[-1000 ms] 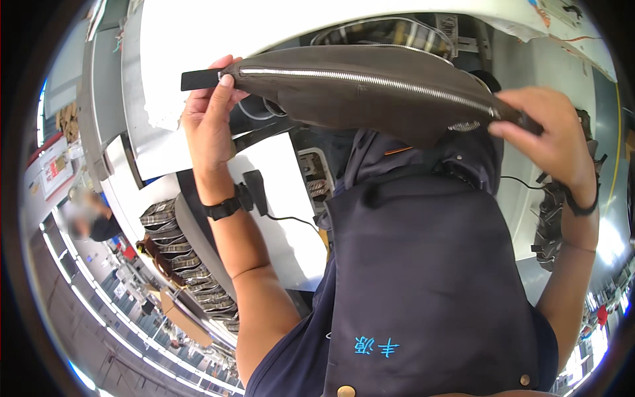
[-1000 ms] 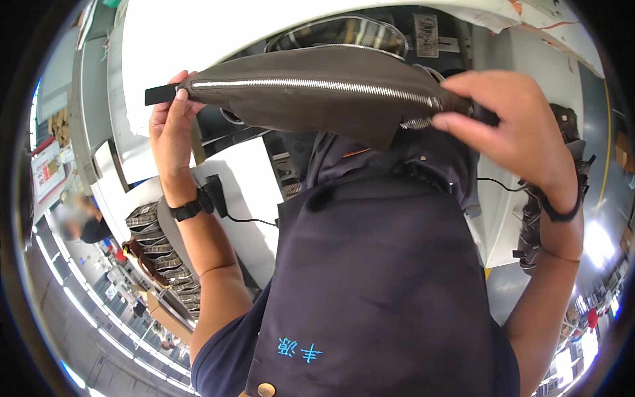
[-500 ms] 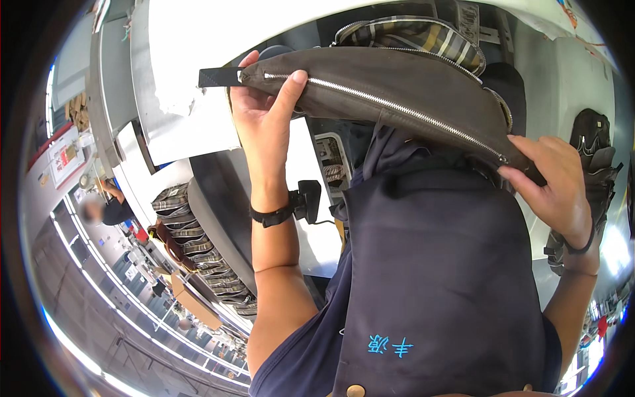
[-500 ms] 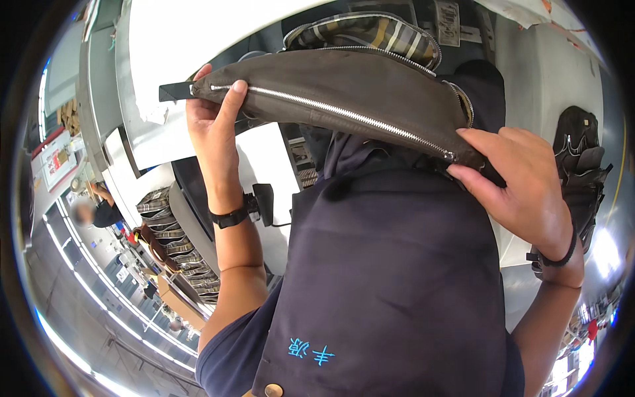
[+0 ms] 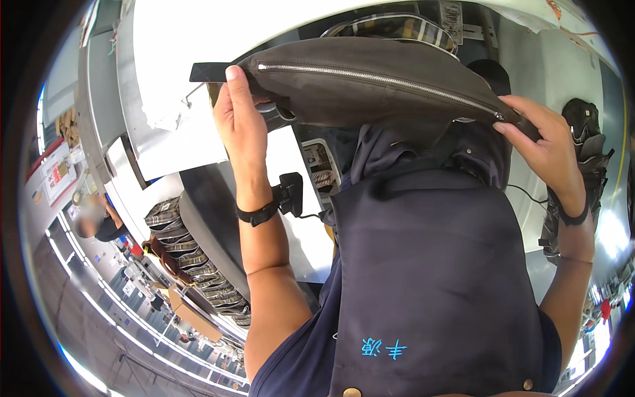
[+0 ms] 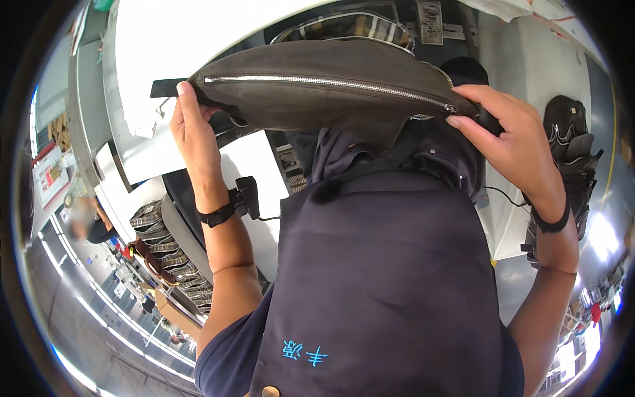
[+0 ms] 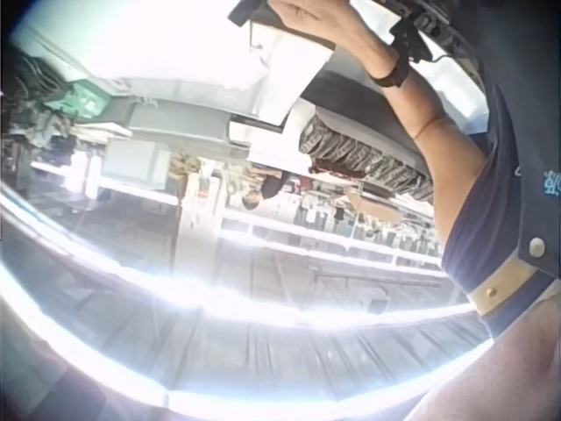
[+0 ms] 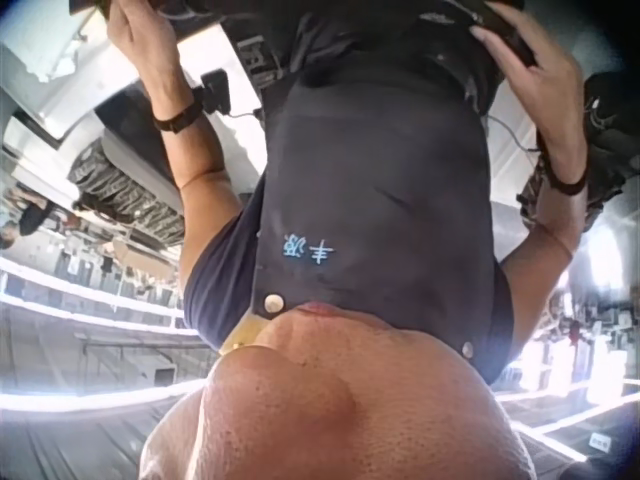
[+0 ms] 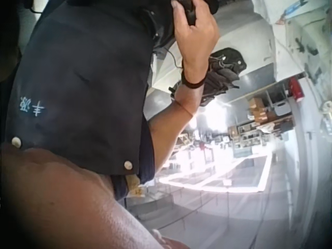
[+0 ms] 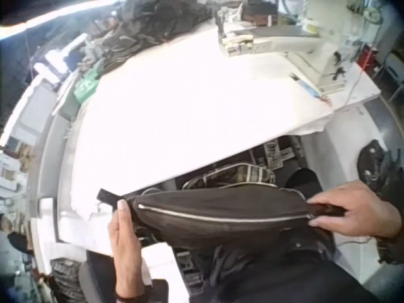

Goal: Sewing and inspecting a bag using a sewing machine in a workshop.

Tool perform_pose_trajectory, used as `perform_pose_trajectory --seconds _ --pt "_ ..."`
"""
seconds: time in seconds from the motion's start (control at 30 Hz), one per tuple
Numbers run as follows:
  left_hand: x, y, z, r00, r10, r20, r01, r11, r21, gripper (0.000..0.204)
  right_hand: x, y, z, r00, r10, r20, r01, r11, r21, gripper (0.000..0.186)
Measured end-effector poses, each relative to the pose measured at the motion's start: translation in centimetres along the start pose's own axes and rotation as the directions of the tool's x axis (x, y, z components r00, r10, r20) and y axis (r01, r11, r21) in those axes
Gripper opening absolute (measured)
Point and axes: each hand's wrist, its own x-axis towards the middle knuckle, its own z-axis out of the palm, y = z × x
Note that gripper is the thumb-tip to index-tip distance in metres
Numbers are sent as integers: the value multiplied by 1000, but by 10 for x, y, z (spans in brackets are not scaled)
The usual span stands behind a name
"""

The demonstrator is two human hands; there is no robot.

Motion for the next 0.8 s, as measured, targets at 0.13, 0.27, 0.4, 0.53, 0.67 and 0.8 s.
perform_pose_trajectory --seconds 0.13,0.27,0.4,0.53,0.67,0.8 --pt "2 2 -1 997 -34 71 40 997 -73 56 3 3 -2 999 19 35 -20 1000 21 36" --pt "2 8 1 997 -47 61 51 997 -54 62 4 8 -3 998 38 57 -38 999 3 37" --pt "2 9 3 995 -33 97 35 999 -17 66 1 15 -2 990 128 62 -133 987 89 35" --pt "3 5 2 997 -30 73 29 1000 2 68 0 19 -1 992 99 75 -104 992 69 38" --pt "-2 6 0 998 -34 60 35 999 -24 67 0 19 3 943 297 152 -323 928 187 44" --pt "-14 10 -1 997 33 76 -34 999 6 58 3 22 3 860 448 246 -497 845 197 31"
